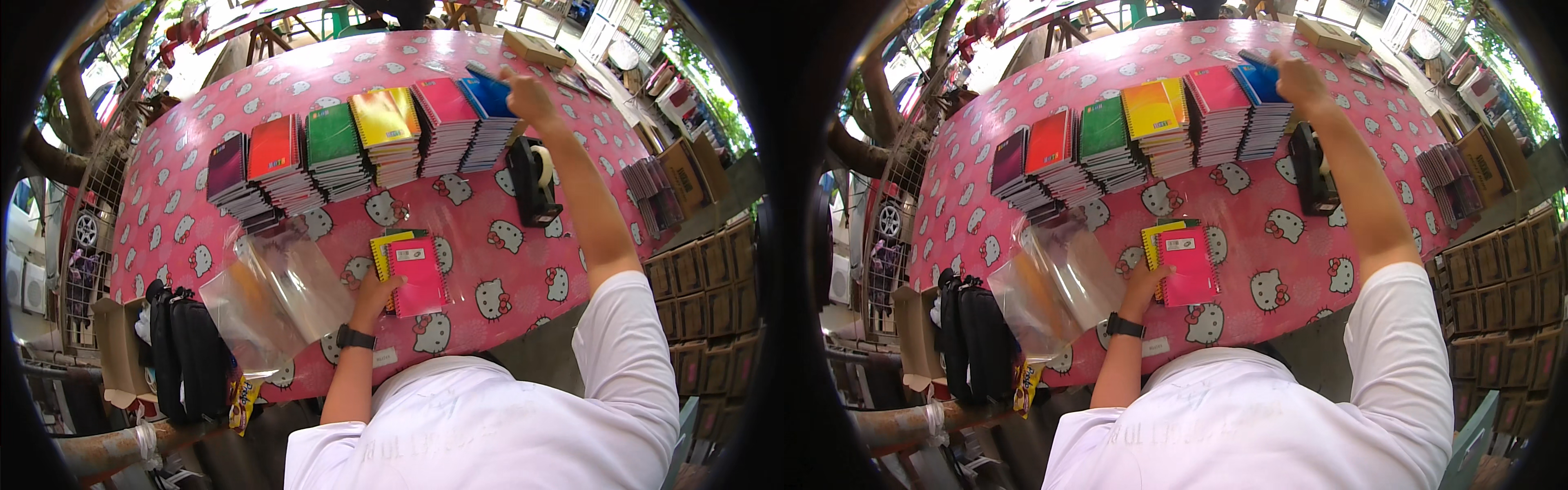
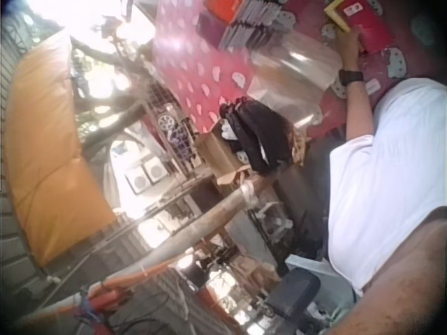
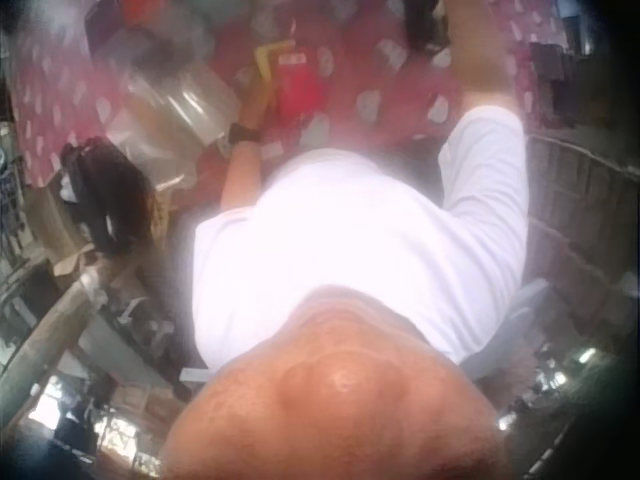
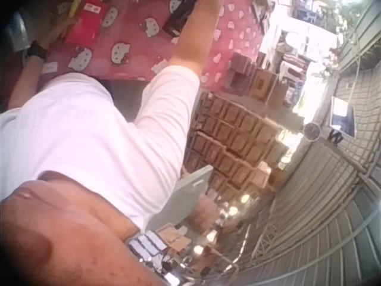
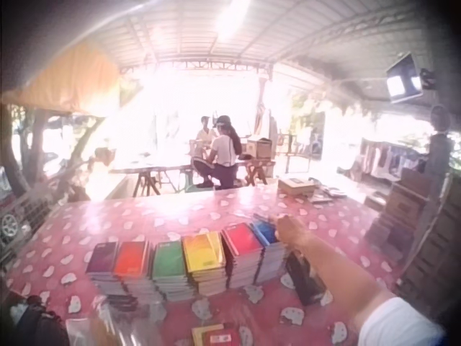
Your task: The person organizes small notebooks into stacks, places the stacks into plastic bags, and seals the bags with tape from a dispenser.
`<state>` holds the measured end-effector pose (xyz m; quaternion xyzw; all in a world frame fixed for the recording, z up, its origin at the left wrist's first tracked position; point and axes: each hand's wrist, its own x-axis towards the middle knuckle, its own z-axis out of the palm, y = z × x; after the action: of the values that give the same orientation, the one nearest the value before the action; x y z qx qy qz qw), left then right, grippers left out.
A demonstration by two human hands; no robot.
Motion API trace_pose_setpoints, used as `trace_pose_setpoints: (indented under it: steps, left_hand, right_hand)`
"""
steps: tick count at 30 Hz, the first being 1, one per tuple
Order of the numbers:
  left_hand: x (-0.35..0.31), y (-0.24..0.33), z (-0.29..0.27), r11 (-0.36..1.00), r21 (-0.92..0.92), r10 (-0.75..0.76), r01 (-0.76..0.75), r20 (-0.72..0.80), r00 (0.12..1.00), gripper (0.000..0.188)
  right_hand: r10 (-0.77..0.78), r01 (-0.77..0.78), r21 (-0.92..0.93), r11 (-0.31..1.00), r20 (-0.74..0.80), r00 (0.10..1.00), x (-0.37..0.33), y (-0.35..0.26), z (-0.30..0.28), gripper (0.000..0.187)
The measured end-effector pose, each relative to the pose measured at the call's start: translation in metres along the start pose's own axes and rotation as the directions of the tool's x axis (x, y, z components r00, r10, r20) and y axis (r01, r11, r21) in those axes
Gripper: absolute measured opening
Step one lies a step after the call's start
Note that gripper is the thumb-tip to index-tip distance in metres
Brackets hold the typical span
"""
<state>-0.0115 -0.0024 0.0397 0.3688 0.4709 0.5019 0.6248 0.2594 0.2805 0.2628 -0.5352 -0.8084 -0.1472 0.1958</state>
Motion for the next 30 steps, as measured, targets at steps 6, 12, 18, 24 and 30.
trace_pose_setpoints:
  steps: [6, 12, 18, 24, 30]
  left_hand:
    - [0.002, 0.0, 0.002, 0.999, -0.028, -0.039, 0.038, -0.037, 0.999, 0.04]
    - [0.009, 0.011, 0.019, 0.996, -0.036, -0.085, 0.083, -0.078, 0.993, 0.043]
    - [0.012, 0.002, 0.03, 0.999, -0.037, -0.024, 0.022, -0.059, 0.998, 0.059]
    - [0.003, 0.005, 0.04, 0.984, -0.175, -0.062, 0.036, -0.14, 0.988, 0.064]
    - [0.002, 0.012, 0.05, 0.987, -0.126, 0.077, -0.098, -0.162, 0.984, 0.06]
  right_hand:
    - [-0.166, 0.036, 0.466, 0.884, 0.239, 0.957, -0.071, -0.029, -0.04, 0.038]
    - [-0.619, 0.27, 0.686, 0.676, 0.329, 0.713, -0.176, -0.158, 0.052, 0.054]
    - [0.192, -0.316, 0.808, 0.497, 0.253, 0.948, -0.265, -0.139, 0.117, 0.069]
    - [0.18, -0.507, 0.857, 0.097, 0.486, 0.856, -0.28, -0.163, 0.091, 0.082]
    - [0.162, -0.408, 0.852, -0.327, 0.476, 0.865, -0.262, -0.153, 0.084, 0.072]
